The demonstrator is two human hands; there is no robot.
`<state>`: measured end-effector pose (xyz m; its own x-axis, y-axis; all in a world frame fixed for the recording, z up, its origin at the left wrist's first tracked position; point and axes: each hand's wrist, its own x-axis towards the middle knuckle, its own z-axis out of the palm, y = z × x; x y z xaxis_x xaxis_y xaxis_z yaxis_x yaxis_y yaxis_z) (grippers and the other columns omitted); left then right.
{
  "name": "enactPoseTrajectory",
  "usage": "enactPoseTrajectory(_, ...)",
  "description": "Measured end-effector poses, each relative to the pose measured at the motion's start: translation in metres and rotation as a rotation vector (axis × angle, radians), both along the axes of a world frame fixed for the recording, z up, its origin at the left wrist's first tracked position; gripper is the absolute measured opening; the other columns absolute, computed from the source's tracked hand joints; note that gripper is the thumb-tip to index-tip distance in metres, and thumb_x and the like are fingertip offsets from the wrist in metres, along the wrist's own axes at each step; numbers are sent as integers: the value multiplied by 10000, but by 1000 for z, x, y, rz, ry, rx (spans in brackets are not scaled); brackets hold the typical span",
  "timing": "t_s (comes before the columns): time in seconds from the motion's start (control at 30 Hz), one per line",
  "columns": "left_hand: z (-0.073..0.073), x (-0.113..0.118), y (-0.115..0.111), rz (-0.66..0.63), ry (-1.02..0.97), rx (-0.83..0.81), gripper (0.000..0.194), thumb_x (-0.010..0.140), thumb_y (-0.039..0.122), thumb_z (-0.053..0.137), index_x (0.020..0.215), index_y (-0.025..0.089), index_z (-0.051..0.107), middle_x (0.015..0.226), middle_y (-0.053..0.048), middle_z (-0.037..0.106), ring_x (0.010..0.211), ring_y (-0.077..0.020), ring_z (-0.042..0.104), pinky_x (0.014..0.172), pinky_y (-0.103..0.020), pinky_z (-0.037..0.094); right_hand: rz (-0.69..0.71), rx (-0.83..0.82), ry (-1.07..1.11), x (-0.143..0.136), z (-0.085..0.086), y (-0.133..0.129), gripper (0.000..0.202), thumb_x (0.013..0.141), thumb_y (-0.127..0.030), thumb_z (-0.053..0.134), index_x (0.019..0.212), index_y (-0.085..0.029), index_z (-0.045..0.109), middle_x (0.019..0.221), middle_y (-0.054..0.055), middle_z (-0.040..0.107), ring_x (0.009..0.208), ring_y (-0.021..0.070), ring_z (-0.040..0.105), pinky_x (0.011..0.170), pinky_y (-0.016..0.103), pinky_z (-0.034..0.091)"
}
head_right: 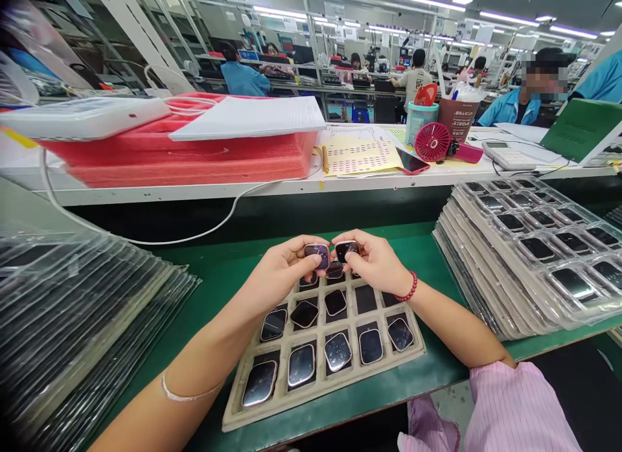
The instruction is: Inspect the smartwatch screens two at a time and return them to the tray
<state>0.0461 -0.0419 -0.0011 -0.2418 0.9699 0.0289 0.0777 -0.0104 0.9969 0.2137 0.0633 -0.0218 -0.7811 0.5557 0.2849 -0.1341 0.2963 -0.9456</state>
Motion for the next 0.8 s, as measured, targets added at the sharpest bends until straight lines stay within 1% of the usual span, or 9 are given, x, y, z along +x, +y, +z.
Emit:
enactPoseTrajectory(0.1, -1, 1, 0, -1, 1, 3, 342, 738, 367, 735, 993, 153, 656, 861, -45, 694, 660, -162, 665, 526, -233, 449, -16, 25, 6, -1, 0, 0, 249, 867, -225, 600, 1112, -180, 610, 984, 58, 698, 692, 133, 678, 626, 246, 550)
enactPoseTrajectory(0.27, -3, 2, 2, 5, 22, 29, 316, 805, 419, 664, 982, 156, 660, 787, -38, 670, 639, -158, 639, 500, -231, 423, 11, -68, 27, -1, -2, 8, 270, 932, -387, 559, 1070, -163, 617, 915, 61, 702, 600, 108, 619, 526, 217, 513)
enactPoseTrajectory(0.37, -5, 2, 4, -26, -10, 44, 356, 759, 275, 665, 1096, 178, 606, 946, -58, 698, 724, -168, 659, 511, -221, 428, -34, -46, 39, -3, -4, 12, 293, 866, -280, 609, 1138, -174, 578, 934, 52, 688, 615, 107, 586, 521, 213, 508)
enactPoseTrajectory(0.43, -8, 1, 6, -43, -24, 49, 450, 698, 180, 657, 1138, 193, 566, 1021, -62, 698, 799, -176, 668, 559, -222, 455, -43, -11, 43, -3, -5, 13, 424, 788, -170, 611, 1205, -188, 538, 973, 50, 671, 698, 126, 600, 539, 210, 515)
enactPoseTrajectory(0.5, -9, 1, 7, -32, -11, 74, 474, 666, 153, 670, 1127, 194, 564, 1044, -59, 694, 890, -187, 666, 666, -247, 497, -13, -17, 42, -3, -5, 14, 511, 743, -130, 587, 1245, -198, 515, 1011, 51, 659, 761, 138, 614, 561, 213, 528)
enactPoseTrajectory(0.57, -10, 1, 7, -4, 12, 97, 453, 662, 175, 709, 1097, 187, 584, 1038, -55, 690, 933, -194, 658, 763, -275, 511, 38, -64, 35, -2, -3, 14, 527, 744, -143, 572, 1264, -205, 511, 1068, 58, 657, 792, 141, 638, 592, 224, 548)
enactPoseTrajectory(0.63, -10, 0, 7, 2, 21, 88, 381, 692, 230, 724, 1050, 176, 605, 971, -47, 690, 835, -175, 655, 724, -272, 507, 60, -104, 27, -1, -1, 14, 474, 781, -181, 553, 1254, -199, 532, 1087, 65, 666, 790, 143, 660, 606, 236, 557)
enactPoseTrajectory(0.7, -10, 0, 6, -10, 11, 65, 319, 738, 271, 688, 1031, 169, 613, 897, -38, 682, 708, -149, 628, 598, -246, 469, 28, -94, 20, -1, 0, 13, 372, 815, -210, 544, 1185, -182, 574, 1024, 63, 690, 711, 130, 650, 582, 235, 542)
enactPoseTrajectory(0.8, -7, 0, 5, -20, -18, 46, 334, 751, 220, 596, 1081, 171, 603, 906, -44, 684, 703, -152, 628, 517, -223, 419, -63, -7, 19, -1, 0, 10, 242, 800, -191, 590, 1042, -174, 606, 894, 40, 696, 631, 116, 597, 560, 232, 503)
